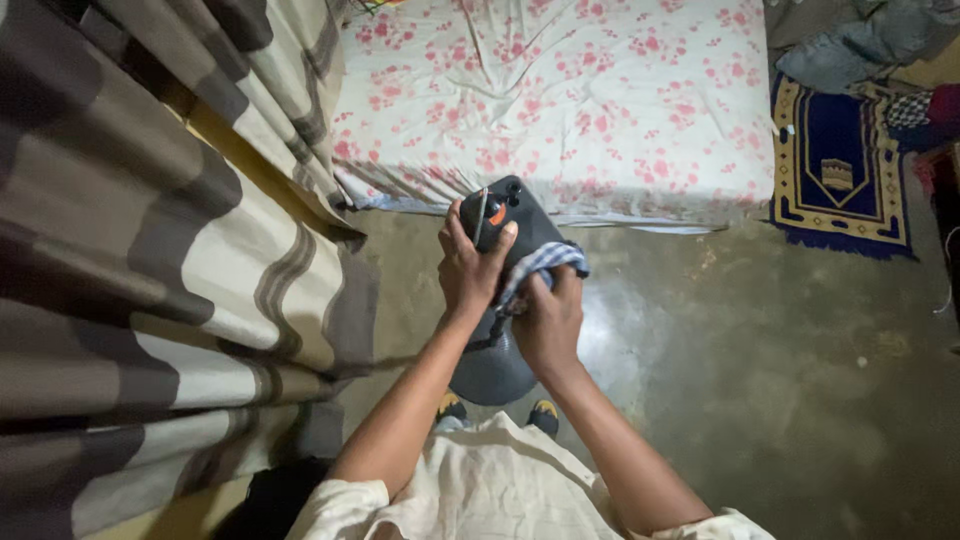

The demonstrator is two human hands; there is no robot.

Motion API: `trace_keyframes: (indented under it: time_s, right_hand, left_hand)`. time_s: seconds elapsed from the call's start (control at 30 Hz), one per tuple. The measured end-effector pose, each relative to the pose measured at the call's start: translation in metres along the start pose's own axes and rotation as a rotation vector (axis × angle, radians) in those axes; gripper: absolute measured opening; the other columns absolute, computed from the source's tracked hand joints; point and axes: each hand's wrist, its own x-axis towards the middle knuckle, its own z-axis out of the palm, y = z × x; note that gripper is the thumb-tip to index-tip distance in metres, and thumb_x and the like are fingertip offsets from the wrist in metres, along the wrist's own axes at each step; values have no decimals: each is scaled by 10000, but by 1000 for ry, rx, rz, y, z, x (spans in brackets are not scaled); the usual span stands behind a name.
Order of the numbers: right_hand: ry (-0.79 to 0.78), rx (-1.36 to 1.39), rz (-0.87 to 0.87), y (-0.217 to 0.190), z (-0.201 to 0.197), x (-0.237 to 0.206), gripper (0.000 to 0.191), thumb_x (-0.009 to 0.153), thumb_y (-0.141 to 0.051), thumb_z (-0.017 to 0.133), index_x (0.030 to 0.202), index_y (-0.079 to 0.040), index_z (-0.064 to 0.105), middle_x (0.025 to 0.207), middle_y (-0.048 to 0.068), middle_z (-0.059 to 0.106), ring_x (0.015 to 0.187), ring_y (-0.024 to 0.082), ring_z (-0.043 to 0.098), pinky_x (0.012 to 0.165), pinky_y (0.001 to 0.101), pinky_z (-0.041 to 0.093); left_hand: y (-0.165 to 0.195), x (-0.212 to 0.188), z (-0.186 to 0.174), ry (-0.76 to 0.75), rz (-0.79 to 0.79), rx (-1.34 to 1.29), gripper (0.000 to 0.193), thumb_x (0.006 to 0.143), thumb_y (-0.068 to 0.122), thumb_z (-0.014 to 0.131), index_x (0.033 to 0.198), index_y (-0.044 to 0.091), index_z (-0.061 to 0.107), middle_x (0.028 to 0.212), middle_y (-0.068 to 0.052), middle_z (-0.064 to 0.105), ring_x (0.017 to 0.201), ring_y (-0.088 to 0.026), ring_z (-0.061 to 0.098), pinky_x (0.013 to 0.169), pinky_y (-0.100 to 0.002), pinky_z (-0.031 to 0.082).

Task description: The person uses a screwdriver to loosen the front grille of a pedestal fan, then wipes the grille and fan blades with a cloth. They continue wiping the motor housing and rear components before reattaching the grille and tightening it with the screwdriver.

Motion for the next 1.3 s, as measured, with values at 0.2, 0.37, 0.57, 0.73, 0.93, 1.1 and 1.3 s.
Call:
trace_keyframes:
  time_s: [0.2,0.37,0.57,0.73,0.93,1.1,1.3]
  right_hand:
    - [-17,766,538,67,11,11,411,693,70,650,1079,-57,591,1008,115,661,873,232,703,685,347,635]
    - [-168,1237,868,104,-2,4,221,858,-77,620,1080,-72,620,854,60,700,640,198,641,414,341,507]
    - [82,812,612,93,-48,11,219,911,-75,697,1118,-41,635,998,58,698,881,175,666,773,303,550]
    - [-99,281,77,67,-6,-28,425,682,53,769,1074,-20,623,1151,212,513,1102,311,536,922,393,489]
    - [-202,984,793,112,38,-48,337,916,-46,712,1210,-10,551,949,160,568,732,289,448,598,411,348]
    - [-36,551,671,137,-9,-13,336,966,-231,641,1260,-83,575,765,92,641,528,171,556,429,310,413]
    - [-161,745,179,86,-57,73,499,852,-10,613,1345,-80,584,1244,61,621,1043,166,654,797,284,601]
  left_hand:
    - [-10,-2,-4,23,27,-66,971,813,731,635,1560,203,311,1408,-213,483,1144,-428,634,857,-526,552]
    - [-8,-9,-5,46,70,-67,960,804,726,659,1549,206,348,1388,-183,521,1159,-407,643,896,-517,553]
    - [-4,-10,-3,54,63,-76,941,785,716,673,1536,237,369,1364,-164,549,1182,-380,634,906,-516,541]
    - [-3,-9,-1,48,62,-74,959,793,702,682,1560,221,367,1399,-164,535,1201,-401,608,930,-528,514]
    - [-6,-10,-9,31,38,-125,947,809,705,655,1555,197,367,1391,-169,514,1208,-384,612,934,-506,522]
    - [-10,-20,-6,93,131,-115,946,815,684,697,1548,173,384,1407,-181,526,1244,-381,598,968,-498,518]
    - [-18,-20,4,62,161,-132,934,820,658,703,1556,181,381,1448,-156,517,1266,-363,598,957,-477,534]
